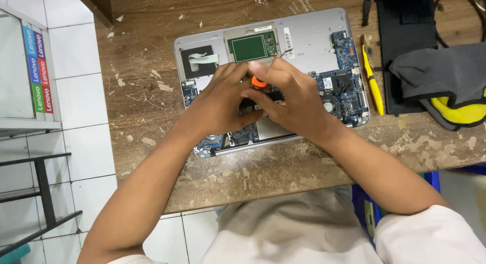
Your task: Repairing internal components of a laptop using a screwdriver on a workbench.
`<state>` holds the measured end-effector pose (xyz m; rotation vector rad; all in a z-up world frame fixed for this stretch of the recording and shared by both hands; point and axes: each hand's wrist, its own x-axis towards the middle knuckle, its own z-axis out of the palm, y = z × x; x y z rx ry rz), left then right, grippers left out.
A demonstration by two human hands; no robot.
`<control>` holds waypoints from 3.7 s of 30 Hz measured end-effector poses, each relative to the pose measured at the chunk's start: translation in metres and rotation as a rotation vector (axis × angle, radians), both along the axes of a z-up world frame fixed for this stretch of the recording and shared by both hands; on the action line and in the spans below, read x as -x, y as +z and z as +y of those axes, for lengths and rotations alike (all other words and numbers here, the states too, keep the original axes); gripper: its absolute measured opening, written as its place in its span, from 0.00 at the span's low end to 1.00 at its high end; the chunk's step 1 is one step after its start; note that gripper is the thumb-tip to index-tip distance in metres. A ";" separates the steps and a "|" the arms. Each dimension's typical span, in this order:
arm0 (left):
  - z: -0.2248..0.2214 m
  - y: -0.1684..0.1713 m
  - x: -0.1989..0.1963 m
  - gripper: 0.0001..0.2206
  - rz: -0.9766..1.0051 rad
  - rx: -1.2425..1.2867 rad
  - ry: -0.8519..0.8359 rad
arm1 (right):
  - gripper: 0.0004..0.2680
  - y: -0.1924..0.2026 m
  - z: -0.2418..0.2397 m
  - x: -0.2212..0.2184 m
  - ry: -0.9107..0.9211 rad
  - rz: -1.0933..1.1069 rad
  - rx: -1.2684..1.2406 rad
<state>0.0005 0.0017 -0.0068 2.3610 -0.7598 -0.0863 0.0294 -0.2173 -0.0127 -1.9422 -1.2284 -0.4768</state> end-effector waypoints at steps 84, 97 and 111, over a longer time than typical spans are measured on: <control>-0.016 -0.015 -0.004 0.15 -0.691 0.674 0.150 | 0.08 -0.005 0.006 -0.010 0.329 0.773 -0.165; -0.017 -0.018 -0.004 0.16 -0.735 0.680 0.173 | 0.06 -0.010 0.007 -0.009 0.304 0.756 -0.182; -0.016 -0.014 -0.003 0.17 -0.676 0.653 0.140 | 0.07 -0.001 0.007 -0.008 0.325 0.764 -0.170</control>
